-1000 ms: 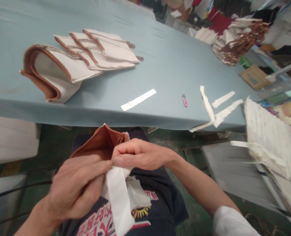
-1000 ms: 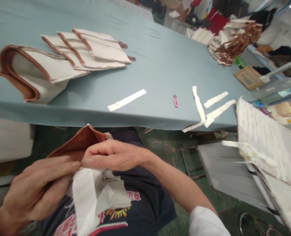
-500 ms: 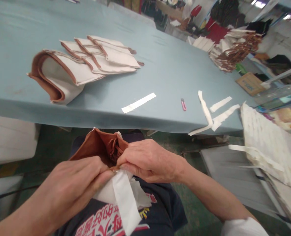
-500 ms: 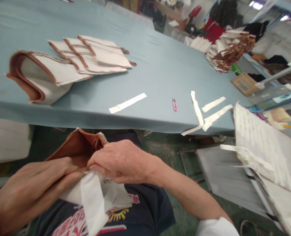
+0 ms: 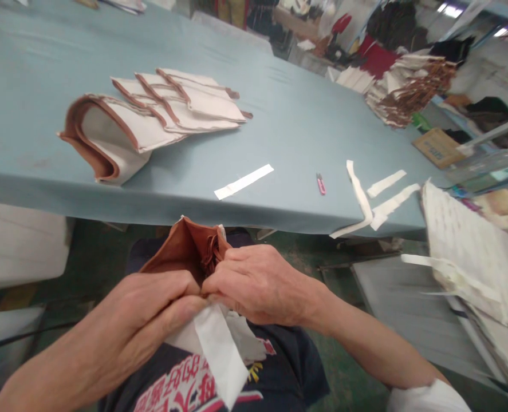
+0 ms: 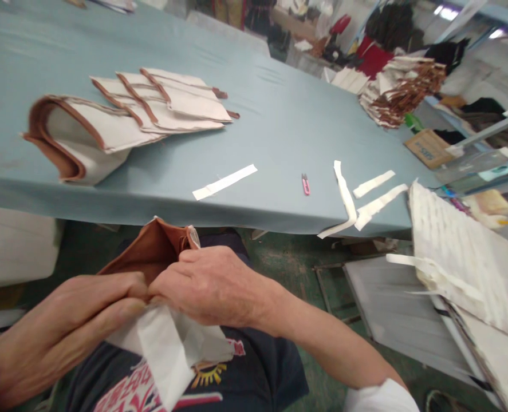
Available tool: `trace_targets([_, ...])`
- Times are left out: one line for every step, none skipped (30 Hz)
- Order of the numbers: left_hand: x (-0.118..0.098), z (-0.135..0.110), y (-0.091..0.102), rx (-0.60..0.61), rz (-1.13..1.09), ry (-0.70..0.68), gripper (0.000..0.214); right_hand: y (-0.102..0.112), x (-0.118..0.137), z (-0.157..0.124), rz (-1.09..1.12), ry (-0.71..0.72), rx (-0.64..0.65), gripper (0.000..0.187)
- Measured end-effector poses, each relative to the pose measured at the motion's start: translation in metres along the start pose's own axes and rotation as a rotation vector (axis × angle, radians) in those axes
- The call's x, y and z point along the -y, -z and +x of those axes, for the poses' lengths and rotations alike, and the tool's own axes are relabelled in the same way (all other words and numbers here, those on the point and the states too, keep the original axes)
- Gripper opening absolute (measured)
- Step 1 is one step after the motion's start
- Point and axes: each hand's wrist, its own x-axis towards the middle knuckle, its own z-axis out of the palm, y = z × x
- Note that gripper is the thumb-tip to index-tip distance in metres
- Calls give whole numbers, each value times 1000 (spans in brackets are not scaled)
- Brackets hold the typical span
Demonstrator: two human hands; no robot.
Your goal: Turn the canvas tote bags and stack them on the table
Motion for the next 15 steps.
trace_targets([0, 2, -2, 0, -13, -25, 42, 1, -1, 0, 0, -6, -8, 37])
trace_targets([1, 4, -4, -11, -27, -35, 41, 1, -2, 0, 2, -16, -17, 39])
trace_targets([2, 5, -6, -16, -43, -36, 40, 1, -4, 0, 7, -35, -23, 40])
trace_targets([3, 7, -7, -9, -62, -32, 40, 2, -6, 0, 17, -60, -25, 41])
trace_targets([4, 8, -8, 8, -81, -31, 41, 2, -10, 0, 39, -91, -20, 43])
trace_targets([5, 9, -9, 18, -92, -27, 42, 2, -14, 0, 74, -122, -11, 44])
trace_targets([6, 9, -9, 21, -93, -24, 43, 2, -17, 1, 123, -151, 8, 45])
trace_targets([7, 8, -9, 13, -85, -23, 44, 2, -21, 1, 179, -173, 31, 45])
trace_targets([7, 7, -9, 0, -66, -26, 45, 2, -23, 2, 235, -186, 53, 44])
trace_targets([8, 6, -9, -16, -37, -32, 46, 3, -25, 3, 280, -191, 73, 42])
trace_targets([8, 4, -9, -35, -4, -40, 46, 3, -26, 4, 311, -190, 88, 38])
trace_targets([8, 2, -9, -53, 29, -43, 46, 3, -26, 5, 329, -180, 97, 35])
trace_targets([8, 0, -10, -65, 53, -41, 45, 3, -25, 6, 333, -168, 104, 33])
trace_targets([8, -1, -12, -74, 69, -32, 45, 3, -24, 7, 327, -156, 108, 32])
trace_targets([8, -2, -14, -87, 78, -22, 44, 2, -23, 8, 318, -147, 110, 31])
